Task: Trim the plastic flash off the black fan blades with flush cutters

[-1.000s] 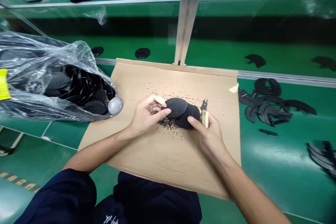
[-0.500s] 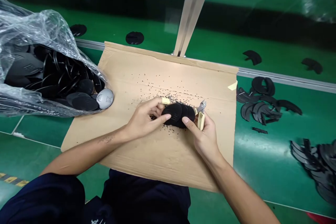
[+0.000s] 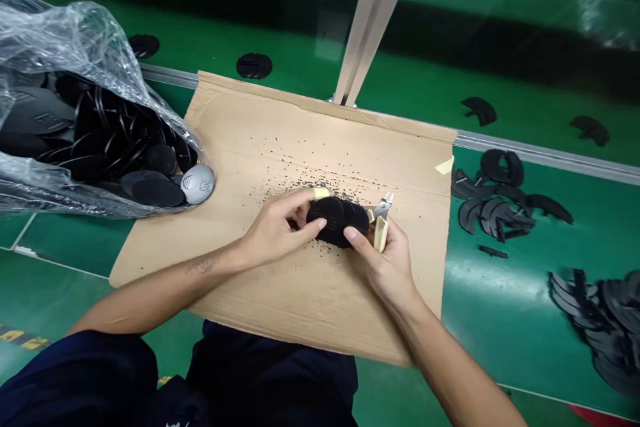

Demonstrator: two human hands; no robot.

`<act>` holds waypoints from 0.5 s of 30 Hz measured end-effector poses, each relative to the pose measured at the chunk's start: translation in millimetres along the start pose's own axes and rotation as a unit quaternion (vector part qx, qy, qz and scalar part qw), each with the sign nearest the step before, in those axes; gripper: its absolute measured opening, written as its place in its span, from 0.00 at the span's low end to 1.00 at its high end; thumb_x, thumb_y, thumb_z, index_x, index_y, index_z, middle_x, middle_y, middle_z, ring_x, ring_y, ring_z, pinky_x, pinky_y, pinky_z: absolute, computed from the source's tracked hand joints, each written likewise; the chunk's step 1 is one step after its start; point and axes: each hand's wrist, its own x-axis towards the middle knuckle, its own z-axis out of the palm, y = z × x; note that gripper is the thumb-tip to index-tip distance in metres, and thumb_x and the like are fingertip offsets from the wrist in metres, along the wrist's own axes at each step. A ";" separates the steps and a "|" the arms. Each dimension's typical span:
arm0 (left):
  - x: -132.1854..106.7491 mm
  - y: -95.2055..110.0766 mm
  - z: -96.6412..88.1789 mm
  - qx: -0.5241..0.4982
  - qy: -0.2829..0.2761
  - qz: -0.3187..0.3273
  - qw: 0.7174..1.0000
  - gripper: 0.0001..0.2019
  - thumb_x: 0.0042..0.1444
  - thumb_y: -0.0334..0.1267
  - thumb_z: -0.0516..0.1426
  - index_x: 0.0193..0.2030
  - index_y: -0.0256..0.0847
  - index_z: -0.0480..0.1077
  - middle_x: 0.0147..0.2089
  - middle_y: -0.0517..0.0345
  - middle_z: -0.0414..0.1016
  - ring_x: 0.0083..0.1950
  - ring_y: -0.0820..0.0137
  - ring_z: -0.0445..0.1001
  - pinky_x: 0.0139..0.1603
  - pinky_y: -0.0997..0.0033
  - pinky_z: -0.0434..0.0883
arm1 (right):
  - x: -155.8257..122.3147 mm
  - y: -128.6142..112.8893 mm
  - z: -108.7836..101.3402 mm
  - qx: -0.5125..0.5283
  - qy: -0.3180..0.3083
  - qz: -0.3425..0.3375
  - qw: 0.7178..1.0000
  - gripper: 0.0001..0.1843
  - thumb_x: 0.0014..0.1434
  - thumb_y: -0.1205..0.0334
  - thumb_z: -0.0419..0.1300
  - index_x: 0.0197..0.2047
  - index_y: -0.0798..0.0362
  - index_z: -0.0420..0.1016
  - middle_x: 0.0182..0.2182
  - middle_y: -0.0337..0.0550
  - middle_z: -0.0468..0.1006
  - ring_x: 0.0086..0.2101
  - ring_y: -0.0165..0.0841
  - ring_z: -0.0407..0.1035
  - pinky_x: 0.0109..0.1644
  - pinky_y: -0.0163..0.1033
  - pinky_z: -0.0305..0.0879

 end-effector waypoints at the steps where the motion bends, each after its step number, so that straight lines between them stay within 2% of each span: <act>1: 0.5 -0.4 -0.5 0.015 0.003 0.008 1.000 0.15 0.59 0.33 0.62 0.54 0.39 0.76 0.29 0.65 0.64 0.29 0.78 0.65 0.29 0.80 0.69 | 0.1 -0.4 0.1 -0.002 -0.002 -0.002 1.000 0.22 0.54 0.44 0.73 0.46 0.48 0.78 0.41 0.42 0.81 0.40 0.37 0.75 0.50 0.45 0.73; 4: 2.0 -1.8 -0.9 0.025 0.008 0.015 1.000 0.13 0.58 0.35 0.63 0.50 0.38 0.77 0.34 0.61 0.70 0.33 0.76 0.68 0.32 0.78 0.70 | 0.0 -0.2 0.3 -0.007 0.000 -0.004 1.000 0.23 0.54 0.43 0.73 0.45 0.48 0.78 0.40 0.41 0.81 0.40 0.37 0.74 0.50 0.44 0.74; 7: 2.6 -2.0 0.8 -0.067 -0.030 -0.020 0.997 0.10 0.60 0.36 0.61 0.48 0.37 0.77 0.39 0.56 0.77 0.38 0.73 0.74 0.37 0.75 0.74 | -0.9 0.8 0.7 -0.023 0.002 -0.002 1.000 0.23 0.53 0.42 0.73 0.44 0.48 0.77 0.38 0.41 0.80 0.38 0.36 0.73 0.47 0.43 0.74; 10: 3.6 0.7 -0.2 -0.131 -0.058 -0.053 0.988 0.07 0.61 0.37 0.60 0.38 0.35 0.77 0.34 0.57 0.77 0.35 0.74 0.75 0.35 0.77 0.74 | -1.1 -0.7 0.0 -0.039 -0.005 -0.005 0.999 0.23 0.54 0.41 0.72 0.43 0.48 0.76 0.36 0.40 0.79 0.36 0.35 0.73 0.44 0.42 0.74; 12: 4.9 3.7 -4.2 -0.105 -0.059 -0.046 0.992 0.08 0.60 0.36 0.61 0.32 0.35 0.75 0.29 0.59 0.74 0.30 0.76 0.72 0.30 0.79 0.70 | -0.1 -4.3 -2.1 -0.061 -0.009 -0.021 0.998 0.22 0.54 0.43 0.72 0.44 0.48 0.76 0.36 0.39 0.79 0.35 0.34 0.72 0.42 0.40 0.73; 15: 6.3 6.9 -11.4 -0.007 -0.054 0.023 0.998 0.08 0.59 0.34 0.61 0.30 0.35 0.74 0.25 0.62 0.71 0.27 0.78 0.68 0.27 0.80 0.66 | 2.2 -11.7 -7.8 -0.125 0.001 -0.082 0.989 0.19 0.55 0.48 0.73 0.43 0.48 0.76 0.37 0.40 0.79 0.33 0.33 0.70 0.39 0.39 0.72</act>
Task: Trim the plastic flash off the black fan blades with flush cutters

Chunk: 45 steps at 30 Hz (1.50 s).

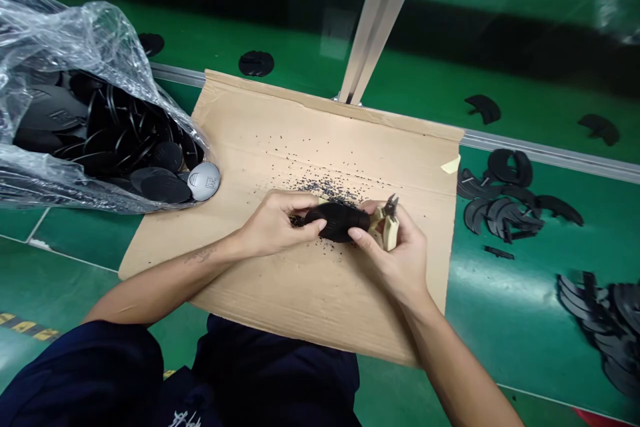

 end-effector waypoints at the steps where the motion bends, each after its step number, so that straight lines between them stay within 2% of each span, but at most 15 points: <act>1: -0.4 0.1 -1.4 0.038 0.000 0.033 0.999 0.06 0.60 0.33 0.61 0.32 0.36 0.76 0.26 0.61 0.72 0.27 0.77 0.68 0.27 0.79 0.66 | 0.9 -1.3 -2.4 -0.024 0.009 -0.026 0.999 0.18 0.56 0.49 0.73 0.43 0.48 0.76 0.37 0.40 0.79 0.33 0.33 0.70 0.39 0.39 0.71; 3: -2.3 -1.2 -1.8 0.101 0.001 0.108 0.989 0.04 0.61 0.33 0.61 0.39 0.37 0.78 0.29 0.60 0.76 0.29 0.76 0.71 0.29 0.78 0.68 | 2.0 -2.6 -5.7 -0.068 0.009 -0.084 0.994 0.16 0.57 0.52 0.73 0.43 0.48 0.77 0.39 0.42 0.80 0.34 0.34 0.72 0.40 0.41 0.72; 6: -6.1 -4.2 1.7 0.172 -0.007 0.187 0.967 0.06 0.63 0.33 0.59 0.45 0.39 0.77 0.33 0.57 0.79 0.31 0.75 0.74 0.31 0.76 0.72 | 1.7 -0.8 -6.1 -0.116 -0.032 -0.165 0.979 0.10 0.60 0.57 0.71 0.43 0.47 0.78 0.38 0.44 0.82 0.37 0.37 0.75 0.43 0.44 0.74; 8: -7.5 -4.9 3.9 0.194 -0.005 0.201 0.960 0.08 0.64 0.31 0.59 0.47 0.39 0.76 0.35 0.57 0.80 0.33 0.74 0.76 0.34 0.75 0.74 | 0.8 1.7 -4.2 -0.126 -0.049 -0.196 0.971 0.05 0.62 0.62 0.67 0.42 0.47 0.78 0.37 0.44 0.82 0.37 0.37 0.76 0.42 0.43 0.74; 10: -7.1 -4.4 4.6 0.175 0.006 0.196 0.965 0.09 0.64 0.32 0.60 0.50 0.39 0.76 0.38 0.56 0.80 0.37 0.72 0.78 0.38 0.72 0.77 | -0.4 4.1 -1.9 -0.119 -0.039 -0.210 0.970 0.04 0.63 0.66 0.65 0.41 0.47 0.77 0.36 0.43 0.82 0.36 0.36 0.76 0.41 0.42 0.74; 14: -4.2 -2.9 3.4 0.080 0.030 0.182 0.980 0.12 0.63 0.39 0.64 0.52 0.39 0.76 0.44 0.51 0.81 0.46 0.69 0.79 0.46 0.67 0.79 | -3.5 7.4 2.5 -0.082 -0.028 -0.218 0.972 0.08 0.61 0.70 0.67 0.40 0.47 0.76 0.35 0.41 0.81 0.35 0.35 0.77 0.40 0.41 0.73; 17: -3.3 -2.4 2.7 0.047 0.023 0.205 0.977 0.12 0.65 0.39 0.63 0.53 0.39 0.76 0.45 0.50 0.82 0.47 0.69 0.80 0.48 0.67 0.78 | -5.4 8.6 4.6 -0.061 -0.039 -0.216 0.974 0.07 0.60 0.69 0.67 0.39 0.47 0.76 0.35 0.42 0.82 0.36 0.36 0.77 0.40 0.42 0.74; 21: -3.4 -0.9 1.7 0.055 0.002 0.228 0.972 0.14 0.66 0.40 0.62 0.56 0.42 0.75 0.45 0.51 0.84 0.44 0.69 0.81 0.45 0.66 0.78 | -6.4 8.6 6.0 -0.060 -0.052 -0.209 0.975 0.06 0.61 0.67 0.66 0.39 0.47 0.76 0.36 0.44 0.83 0.35 0.37 0.78 0.40 0.43 0.76; 25: -3.0 0.6 -0.5 0.063 -0.006 0.247 0.967 0.14 0.65 0.42 0.63 0.54 0.40 0.75 0.45 0.50 0.84 0.44 0.69 0.81 0.44 0.66 0.78 | -7.1 7.2 7.1 -0.055 -0.053 -0.231 0.970 0.08 0.61 0.70 0.64 0.40 0.46 0.76 0.36 0.44 0.83 0.36 0.37 0.78 0.40 0.42 0.75; 28: -3.4 0.7 -1.5 0.069 -0.008 0.258 0.964 0.13 0.66 0.40 0.62 0.54 0.40 0.75 0.45 0.50 0.84 0.43 0.70 0.81 0.44 0.67 0.78 | -8.0 6.7 8.1 -0.059 -0.056 -0.235 0.969 0.09 0.60 0.71 0.64 0.41 0.46 0.76 0.36 0.44 0.83 0.36 0.36 0.78 0.40 0.42 0.75; 31: -5.1 0.6 -0.9 0.071 -0.003 0.254 0.964 0.11 0.67 0.38 0.60 0.55 0.42 0.75 0.46 0.50 0.84 0.44 0.70 0.82 0.45 0.66 0.78 | -8.3 7.3 9.1 -0.071 -0.054 -0.221 0.971 0.08 0.60 0.70 0.65 0.40 0.47 0.75 0.36 0.44 0.83 0.35 0.37 0.78 0.40 0.43 0.76; 36: -7.5 -0.3 0.9 0.052 0.016 0.237 0.970 0.10 0.63 0.36 0.64 0.51 0.41 0.77 0.42 0.52 0.85 0.41 0.70 0.82 0.44 0.67 0.79 | -7.8 8.5 9.9 -0.057 -0.059 -0.206 0.975 0.06 0.61 0.68 0.64 0.39 0.47 0.76 0.35 0.43 0.83 0.35 0.37 0.78 0.39 0.42 0.76; 40: -7.1 -1.7 0.9 0.059 0.011 0.251 0.966 0.11 0.67 0.37 0.61 0.54 0.41 0.76 0.44 0.49 0.85 0.45 0.69 0.82 0.46 0.65 0.80 | -7.7 8.1 9.5 -0.060 -0.055 -0.211 0.974 0.07 0.60 0.69 0.66 0.39 0.47 0.76 0.36 0.43 0.82 0.35 0.36 0.77 0.40 0.42 0.75; 45: -7.4 -1.3 1.7 0.058 0.016 0.232 0.971 0.09 0.63 0.37 0.64 0.49 0.42 0.78 0.41 0.53 0.85 0.40 0.71 0.82 0.44 0.68 0.79 | -6.7 7.3 9.3 -0.053 -0.072 -0.197 0.976 0.05 0.61 0.67 0.64 0.39 0.47 0.76 0.36 0.44 0.83 0.35 0.37 0.78 0.41 0.43 0.75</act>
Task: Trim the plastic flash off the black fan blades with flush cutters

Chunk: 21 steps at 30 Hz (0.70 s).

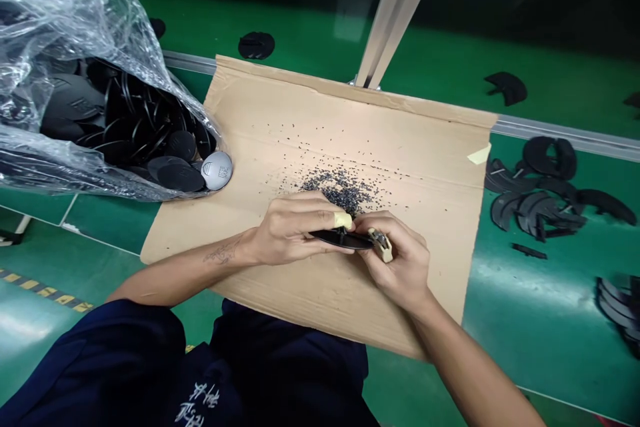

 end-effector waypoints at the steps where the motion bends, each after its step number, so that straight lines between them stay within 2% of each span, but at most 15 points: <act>1: -0.3 -0.4 0.4 0.001 0.001 0.004 1.000 0.09 0.64 0.37 0.64 0.50 0.42 0.78 0.41 0.53 0.85 0.41 0.70 0.82 0.44 0.67 0.79 | 0.2 0.0 -0.2 0.002 -0.002 0.001 1.000 0.05 0.61 0.67 0.64 0.39 0.47 0.76 0.36 0.44 0.83 0.35 0.37 0.78 0.41 0.43 0.75; 5: -1.7 -3.1 2.0 0.003 0.007 0.025 1.000 0.11 0.67 0.37 0.60 0.55 0.43 0.76 0.44 0.50 0.85 0.45 0.69 0.83 0.46 0.64 0.80 | 0.5 0.4 -1.0 -0.009 0.006 0.002 1.000 0.05 0.61 0.67 0.65 0.39 0.47 0.76 0.36 0.44 0.82 0.35 0.37 0.77 0.40 0.43 0.75; 10: -1.2 -0.1 0.5 0.002 0.002 0.013 1.000 0.08 0.63 0.36 0.65 0.47 0.39 0.77 0.40 0.51 0.84 0.40 0.70 0.82 0.43 0.67 0.78 | 0.5 0.9 -1.2 0.009 -0.010 -0.001 1.000 0.04 0.62 0.67 0.64 0.39 0.47 0.76 0.36 0.43 0.82 0.36 0.36 0.77 0.41 0.41 0.75; 14: 0.6 0.8 1.0 -0.006 0.006 0.008 1.000 0.08 0.64 0.37 0.64 0.48 0.40 0.77 0.41 0.52 0.84 0.41 0.71 0.81 0.44 0.68 0.78 | 0.5 0.7 -0.8 0.023 -0.008 0.013 1.000 0.03 0.63 0.64 0.66 0.38 0.47 0.76 0.35 0.43 0.82 0.35 0.36 0.77 0.40 0.41 0.74; 18: 0.4 0.3 3.2 -0.012 -0.003 -0.020 1.000 0.12 0.65 0.43 0.63 0.52 0.43 0.77 0.44 0.53 0.84 0.45 0.69 0.81 0.47 0.65 0.78 | 2.6 -1.6 0.4 0.053 -0.003 0.057 0.997 0.08 0.61 0.55 0.69 0.37 0.47 0.75 0.34 0.41 0.81 0.35 0.35 0.76 0.40 0.41 0.74; 21: -1.4 1.0 3.3 -0.016 -0.012 -0.061 0.998 0.12 0.65 0.42 0.63 0.52 0.40 0.76 0.42 0.52 0.83 0.42 0.69 0.81 0.43 0.69 0.77 | 5.3 -3.7 -1.7 0.072 -0.001 0.080 0.994 0.10 0.62 0.54 0.69 0.36 0.48 0.75 0.34 0.40 0.81 0.36 0.35 0.76 0.42 0.41 0.73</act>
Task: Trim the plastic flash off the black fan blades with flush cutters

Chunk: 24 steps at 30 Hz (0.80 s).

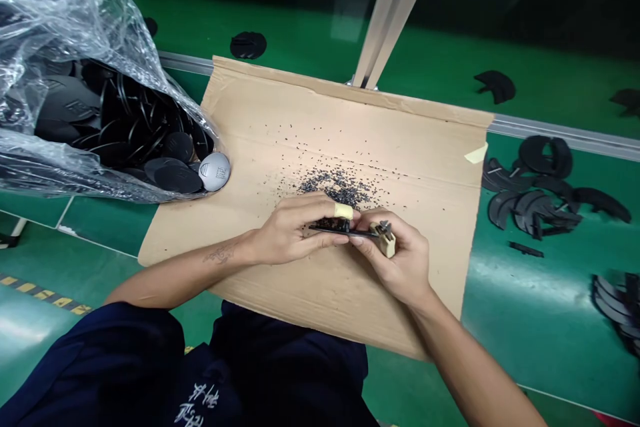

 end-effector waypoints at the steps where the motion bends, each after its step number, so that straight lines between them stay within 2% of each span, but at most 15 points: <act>1: -0.4 -0.2 -0.3 0.003 0.003 -0.010 1.000 0.12 0.64 0.41 0.64 0.51 0.39 0.76 0.40 0.52 0.83 0.41 0.70 0.80 0.41 0.70 0.76 | 0.9 -0.5 -1.9 -0.006 -0.004 0.004 1.000 0.09 0.62 0.54 0.68 0.37 0.48 0.75 0.35 0.41 0.81 0.36 0.36 0.76 0.42 0.41 0.73; 3: -0.4 -1.9 -1.4 0.019 0.020 -0.014 1.000 0.10 0.63 0.39 0.65 0.49 0.39 0.76 0.39 0.54 0.83 0.39 0.71 0.79 0.41 0.70 0.75 | 3.0 -0.2 -7.6 -0.046 -0.007 0.000 0.999 0.07 0.64 0.56 0.66 0.41 0.48 0.76 0.37 0.43 0.81 0.37 0.36 0.76 0.42 0.42 0.73; 5: 0.4 -5.3 -2.7 0.035 0.039 0.003 0.999 0.10 0.62 0.39 0.65 0.48 0.40 0.77 0.38 0.56 0.82 0.39 0.71 0.78 0.41 0.69 0.74 | 5.0 1.9 -14.7 -0.120 0.005 -0.033 0.992 0.05 0.64 0.60 0.64 0.44 0.49 0.76 0.39 0.44 0.81 0.38 0.37 0.76 0.43 0.43 0.73; 9: 1.6 -12.1 -4.7 0.043 0.036 0.023 0.998 0.10 0.62 0.38 0.65 0.50 0.41 0.78 0.38 0.57 0.81 0.38 0.72 0.75 0.41 0.69 0.71 | 7.4 7.8 -25.4 -0.260 0.005 -0.149 0.954 0.10 0.63 0.68 0.62 0.48 0.50 0.76 0.41 0.47 0.81 0.40 0.40 0.76 0.43 0.46 0.72; 11: 1.0 -13.6 -5.2 0.042 0.028 0.025 0.998 0.10 0.63 0.37 0.65 0.50 0.41 0.79 0.38 0.57 0.81 0.38 0.73 0.74 0.40 0.70 0.70 | 7.5 9.8 -27.1 -0.301 -0.009 -0.180 0.936 0.12 0.63 0.69 0.61 0.49 0.50 0.75 0.40 0.48 0.81 0.40 0.40 0.76 0.42 0.46 0.72; 15: -0.8 -13.6 -5.4 0.035 0.026 0.033 0.998 0.10 0.63 0.34 0.64 0.51 0.42 0.79 0.38 0.57 0.81 0.38 0.73 0.73 0.40 0.70 0.69 | 6.7 13.1 -25.7 -0.346 -0.014 -0.199 0.917 0.10 0.64 0.69 0.61 0.48 0.52 0.76 0.38 0.48 0.82 0.37 0.39 0.75 0.39 0.45 0.70; 20: -1.6 -13.1 -5.1 0.031 0.020 0.038 0.999 0.11 0.63 0.35 0.65 0.51 0.43 0.79 0.39 0.57 0.82 0.38 0.72 0.73 0.40 0.69 0.69 | 5.4 16.9 -24.1 -0.366 -0.008 -0.215 0.905 0.08 0.65 0.68 0.62 0.48 0.53 0.76 0.36 0.47 0.83 0.34 0.36 0.74 0.37 0.42 0.68; 24: -1.3 -13.1 -4.6 0.028 0.015 0.036 0.999 0.09 0.63 0.35 0.64 0.50 0.43 0.79 0.38 0.57 0.82 0.38 0.72 0.73 0.39 0.69 0.69 | 5.1 14.3 -25.4 -0.405 0.005 -0.241 0.882 0.07 0.65 0.68 0.63 0.47 0.54 0.77 0.33 0.44 0.82 0.31 0.34 0.71 0.35 0.40 0.65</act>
